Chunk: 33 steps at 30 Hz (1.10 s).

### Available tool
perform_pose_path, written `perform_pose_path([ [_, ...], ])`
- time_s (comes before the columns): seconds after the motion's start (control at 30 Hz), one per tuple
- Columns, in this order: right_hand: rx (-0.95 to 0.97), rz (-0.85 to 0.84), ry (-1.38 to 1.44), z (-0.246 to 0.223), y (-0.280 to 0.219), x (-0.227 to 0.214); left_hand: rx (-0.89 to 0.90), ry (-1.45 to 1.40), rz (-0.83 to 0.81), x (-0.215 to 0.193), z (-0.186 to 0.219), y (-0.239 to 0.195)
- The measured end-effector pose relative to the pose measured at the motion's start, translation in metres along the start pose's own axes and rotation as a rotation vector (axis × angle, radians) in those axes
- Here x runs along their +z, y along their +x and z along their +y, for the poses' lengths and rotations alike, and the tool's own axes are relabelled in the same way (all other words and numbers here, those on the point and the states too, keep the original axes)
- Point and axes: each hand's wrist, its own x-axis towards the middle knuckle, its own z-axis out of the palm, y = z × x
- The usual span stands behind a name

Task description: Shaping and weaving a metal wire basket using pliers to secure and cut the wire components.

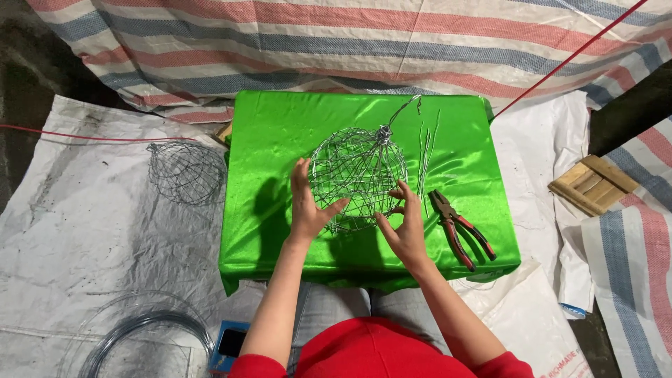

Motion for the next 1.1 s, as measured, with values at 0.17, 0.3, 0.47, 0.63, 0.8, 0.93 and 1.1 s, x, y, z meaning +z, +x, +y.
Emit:
perform_pose_path([
  [0.17, -0.002, 0.031, 0.029, -0.009, 0.003, -0.005, 0.026, -0.226, 0.038, 0.017, -0.012, -0.003],
  [0.3, -0.013, 0.065, 0.075, -0.01, 0.012, -0.022, -0.016, -0.314, 0.052, 0.0, 0.031, -0.009],
  [0.47, -0.012, 0.002, 0.248, 0.014, 0.048, -0.045, 0.125, -0.054, 0.166, -0.007, 0.05, -0.022],
  [0.63, 0.013, -0.084, 0.366, 0.03, 0.066, -0.044, 0.109, -0.028, 0.182, 0.0, 0.042, -0.04],
  [0.8, 0.13, -0.088, 0.532, 0.055, 0.062, -0.031, 0.106, -0.025, 0.112, -0.009, 0.06, -0.03],
  [0.93, 0.17, -0.097, 0.558, 0.064, 0.058, -0.028, 0.127, 0.127, 0.047, -0.007, 0.041, -0.029],
  [1.1, 0.173, -0.094, 0.545, 0.066, 0.056, -0.026, 0.175, 0.306, 0.059, -0.003, 0.049, -0.03],
])
